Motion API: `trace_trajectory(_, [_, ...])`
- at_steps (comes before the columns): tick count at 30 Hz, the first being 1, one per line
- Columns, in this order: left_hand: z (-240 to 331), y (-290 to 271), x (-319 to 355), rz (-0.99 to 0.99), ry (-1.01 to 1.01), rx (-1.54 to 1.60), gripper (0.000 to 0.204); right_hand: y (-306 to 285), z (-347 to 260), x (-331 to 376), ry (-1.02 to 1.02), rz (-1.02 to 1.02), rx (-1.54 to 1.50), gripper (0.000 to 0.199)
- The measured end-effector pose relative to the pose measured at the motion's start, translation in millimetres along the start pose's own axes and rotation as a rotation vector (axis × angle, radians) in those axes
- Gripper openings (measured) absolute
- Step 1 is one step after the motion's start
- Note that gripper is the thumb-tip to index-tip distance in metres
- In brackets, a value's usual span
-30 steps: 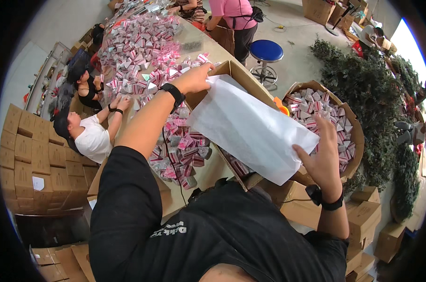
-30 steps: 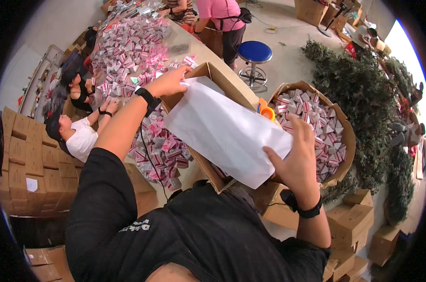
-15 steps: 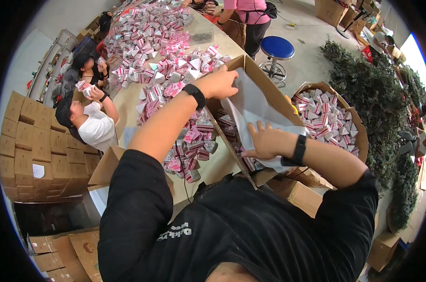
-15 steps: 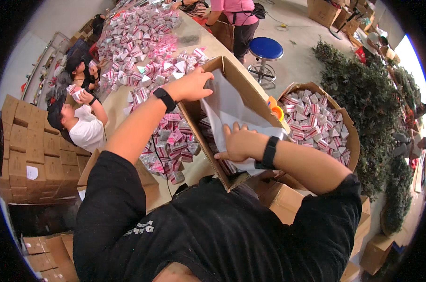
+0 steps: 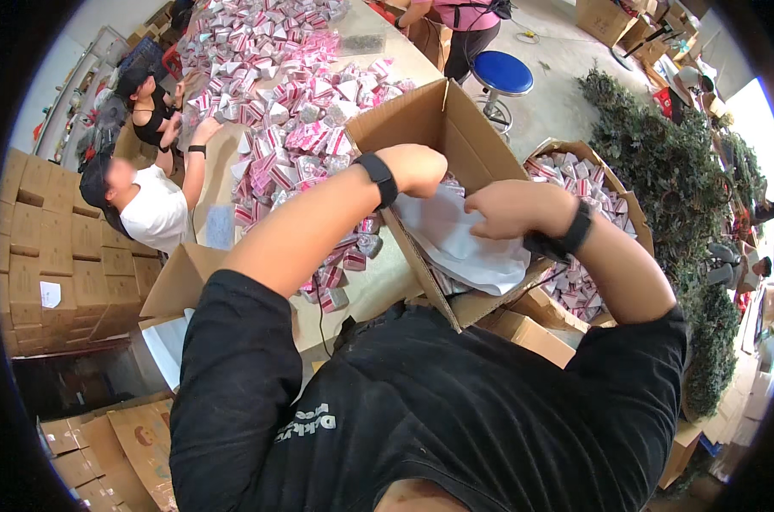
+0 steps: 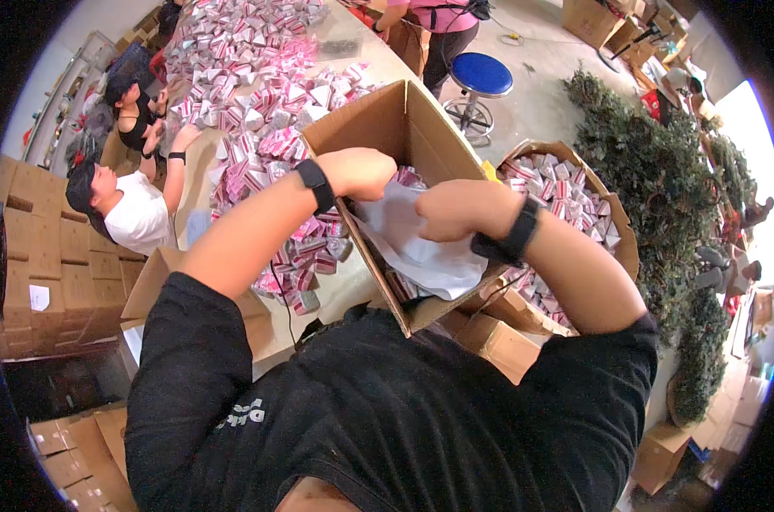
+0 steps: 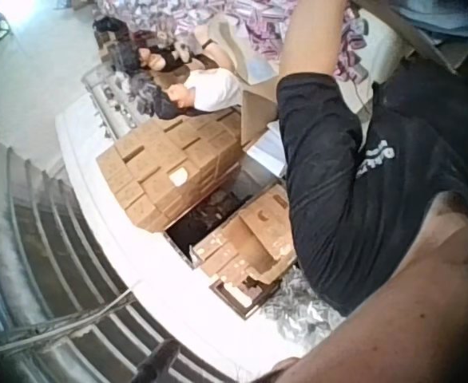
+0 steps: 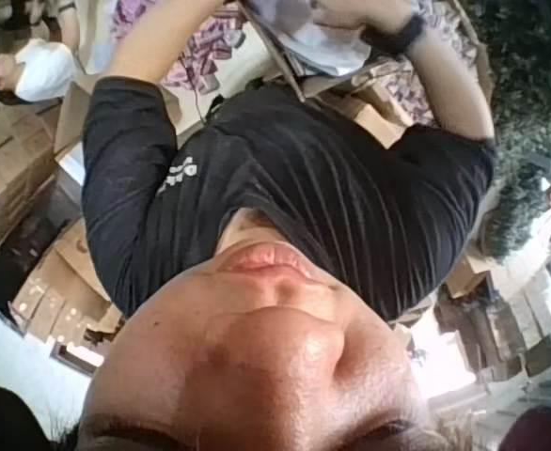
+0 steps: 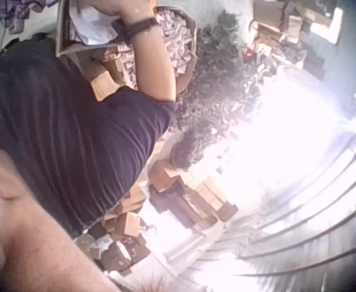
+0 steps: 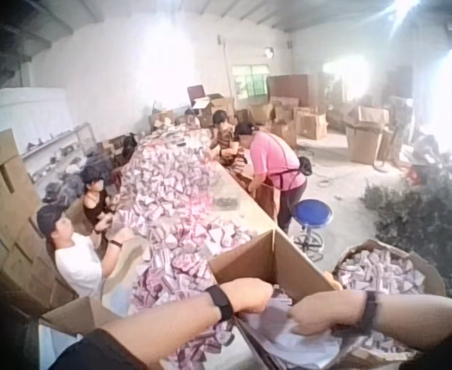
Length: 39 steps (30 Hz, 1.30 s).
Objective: Packing small pink product pouches into cardboard boxes and sealing them with tape.
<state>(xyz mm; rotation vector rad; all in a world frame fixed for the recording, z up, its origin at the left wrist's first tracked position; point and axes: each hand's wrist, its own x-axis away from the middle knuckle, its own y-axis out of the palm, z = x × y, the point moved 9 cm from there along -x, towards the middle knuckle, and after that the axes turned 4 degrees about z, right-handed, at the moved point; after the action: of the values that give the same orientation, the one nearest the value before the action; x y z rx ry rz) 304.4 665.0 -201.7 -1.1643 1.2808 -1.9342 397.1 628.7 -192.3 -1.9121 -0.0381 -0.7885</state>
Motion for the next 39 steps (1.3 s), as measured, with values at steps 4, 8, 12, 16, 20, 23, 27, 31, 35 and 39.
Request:
trace_trajectory(4, [8.7,6.1,-42.1,-0.113,0.038,-0.030,0.020,-3.6,-4.2,77.1,0.026,-0.023,-0.149,0.046])
trace_trajectory(8, [8.4,60.0,-111.8,-0.356,0.002,-0.278,0.035,56.4,-2.1,74.4,0.061,0.064,-0.207,0.050])
trace_trajectory(12, [7.2,137.5,-135.9,-0.587,-0.019,-0.427,0.105,90.1,-7.7,59.8,0.119,0.142,-0.311,0.049])
trace_trajectory(16, [-37.2,191.2,-125.7,-0.561,0.024,-0.531,0.081,80.0,-29.2,61.0,0.185,0.270,-0.335,0.052])
trace_trajectory(20, [-16.8,124.7,-149.5,-0.457,0.226,-0.578,0.048,90.0,-28.5,68.2,0.271,0.304,-0.314,0.053])
trace_trajectory(23, [-25.0,115.1,-159.4,-0.398,0.247,-0.614,0.051,84.4,-28.4,64.8,0.239,0.312,-0.314,0.054])
trace_trajectory(27, [-7.9,41.5,-143.4,0.088,-0.175,-0.298,0.031,88.6,-16.7,58.9,0.276,0.235,-0.309,0.056])
trace_trajectory(31, [-17.5,2.4,-143.9,0.236,-0.033,-0.149,0.021,80.0,-16.6,64.4,0.294,0.272,-0.313,0.051])
trace_trajectory(35, [-54.2,-1.7,-129.0,0.177,-0.210,0.194,0.028,72.0,-23.9,54.0,0.274,0.350,-0.287,0.043])
trace_trajectory(39, [-56.4,11.6,-103.2,0.057,-0.234,-0.176,0.029,70.1,-32.1,46.0,0.245,0.332,-0.282,0.042])
